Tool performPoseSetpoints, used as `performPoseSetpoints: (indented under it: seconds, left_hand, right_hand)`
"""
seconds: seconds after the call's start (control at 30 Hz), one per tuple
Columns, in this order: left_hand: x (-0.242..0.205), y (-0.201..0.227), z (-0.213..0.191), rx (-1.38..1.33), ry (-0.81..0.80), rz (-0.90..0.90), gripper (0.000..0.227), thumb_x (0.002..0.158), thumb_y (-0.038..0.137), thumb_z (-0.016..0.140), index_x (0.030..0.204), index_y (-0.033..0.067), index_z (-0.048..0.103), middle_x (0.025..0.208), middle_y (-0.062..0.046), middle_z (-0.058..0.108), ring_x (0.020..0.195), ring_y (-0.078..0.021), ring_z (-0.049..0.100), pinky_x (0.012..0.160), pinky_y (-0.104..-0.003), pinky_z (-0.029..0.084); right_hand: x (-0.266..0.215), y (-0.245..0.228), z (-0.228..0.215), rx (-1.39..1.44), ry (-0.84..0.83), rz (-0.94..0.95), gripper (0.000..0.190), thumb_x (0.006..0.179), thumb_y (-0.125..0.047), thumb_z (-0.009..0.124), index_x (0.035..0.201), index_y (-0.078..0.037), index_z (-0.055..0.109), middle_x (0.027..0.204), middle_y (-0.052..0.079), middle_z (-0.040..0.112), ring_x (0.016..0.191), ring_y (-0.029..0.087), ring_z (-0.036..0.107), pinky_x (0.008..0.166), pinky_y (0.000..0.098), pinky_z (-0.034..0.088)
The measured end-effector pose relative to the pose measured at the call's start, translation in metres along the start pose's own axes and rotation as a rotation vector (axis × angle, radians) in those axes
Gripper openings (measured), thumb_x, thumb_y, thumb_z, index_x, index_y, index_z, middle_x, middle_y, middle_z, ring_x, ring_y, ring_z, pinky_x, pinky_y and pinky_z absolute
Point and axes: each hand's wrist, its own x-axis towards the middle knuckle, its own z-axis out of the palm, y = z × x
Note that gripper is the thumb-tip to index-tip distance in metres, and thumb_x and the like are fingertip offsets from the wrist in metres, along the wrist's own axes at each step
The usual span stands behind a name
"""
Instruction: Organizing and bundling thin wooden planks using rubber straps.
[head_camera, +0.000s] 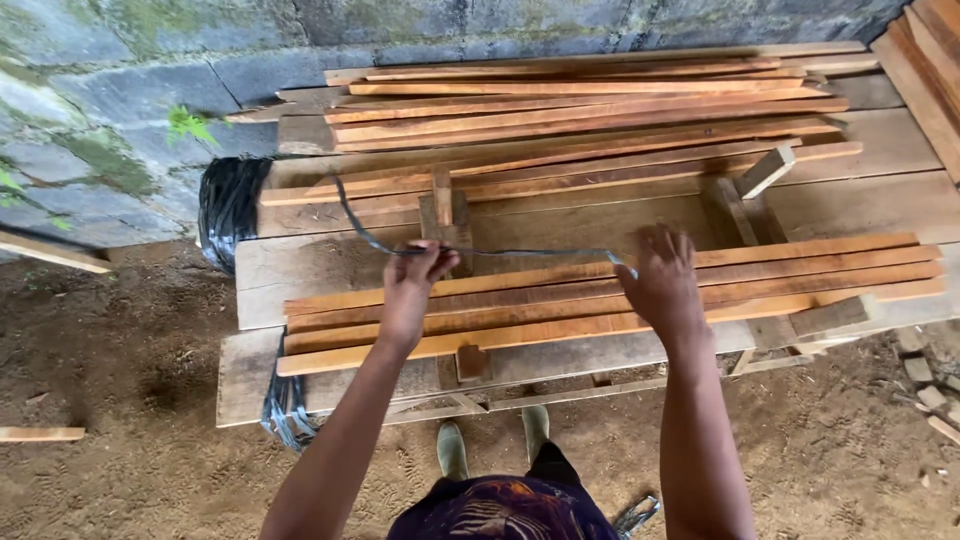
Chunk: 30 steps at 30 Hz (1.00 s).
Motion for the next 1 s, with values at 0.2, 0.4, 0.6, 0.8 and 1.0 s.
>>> performPoseSetpoints:
  seconds: [0.2,0.4,0.6,0.8,1.0]
  left_hand:
    - [0.004,-0.047,0.070,-0.019,-0.083,-0.125,0.012,0.104,0.009,0.061,0.106,-0.0029,0.060,0.109,-0.022,0.069,0.102,-0.0314,0.073,0.098,-0.047,0.062]
    - [0.020,-0.077,0.113,0.029,-0.117,-0.103,0.009,0.104,0.005,0.058,0.109,-0.0032,0.058,0.108,-0.024,0.067,0.103,-0.0337,0.071,0.094,-0.048,0.064]
    - [0.032,-0.124,0.118,0.280,0.036,-0.061,0.013,0.107,0.009,0.053,0.116,0.0000,0.052,0.108,-0.016,0.065,0.101,-0.0256,0.071,0.085,-0.041,0.061]
    - [0.016,-0.184,0.097,1.285,-0.116,0.134,0.048,0.113,0.041,0.036,0.134,-0.0005,0.047,0.119,-0.024,0.054,0.127,-0.0435,0.050,0.111,-0.060,0.039]
    - [0.020,-0.221,0.090,1.690,0.008,0.736,0.037,0.103,0.047,0.051,0.100,0.0123,0.063,0.083,-0.008,0.065,0.089,-0.0256,0.067,0.099,-0.046,0.044]
  right_hand:
    - [0.025,-0.044,-0.013,0.882,-0.002,-0.242,0.071,0.081,-0.017,0.085,0.144,-0.010,0.055,0.137,0.021,0.058,0.138,0.050,0.046,0.115,0.0610,0.036]
    - [0.039,-0.035,0.019,1.140,-0.115,-0.208,0.016,0.101,-0.011,0.065,0.115,-0.014,0.072,0.079,0.009,0.075,0.077,0.030,0.076,0.071,0.0409,0.057]
    - [0.053,0.000,0.116,0.924,-0.072,-0.144,0.014,0.100,-0.022,0.069,0.113,-0.024,0.076,0.086,0.005,0.077,0.077,0.027,0.075,0.069,0.0377,0.058]
    - [0.047,0.002,0.202,0.658,-0.259,-0.214,0.021,0.109,-0.030,0.055,0.110,-0.014,0.068,0.088,0.007,0.074,0.079,0.027,0.075,0.072,0.0419,0.060]
    - [0.049,0.000,0.170,0.765,-0.227,-0.161,0.011,0.105,-0.020,0.061,0.110,-0.011,0.067,0.088,0.008,0.076,0.079,0.029,0.076,0.068,0.0409,0.062]
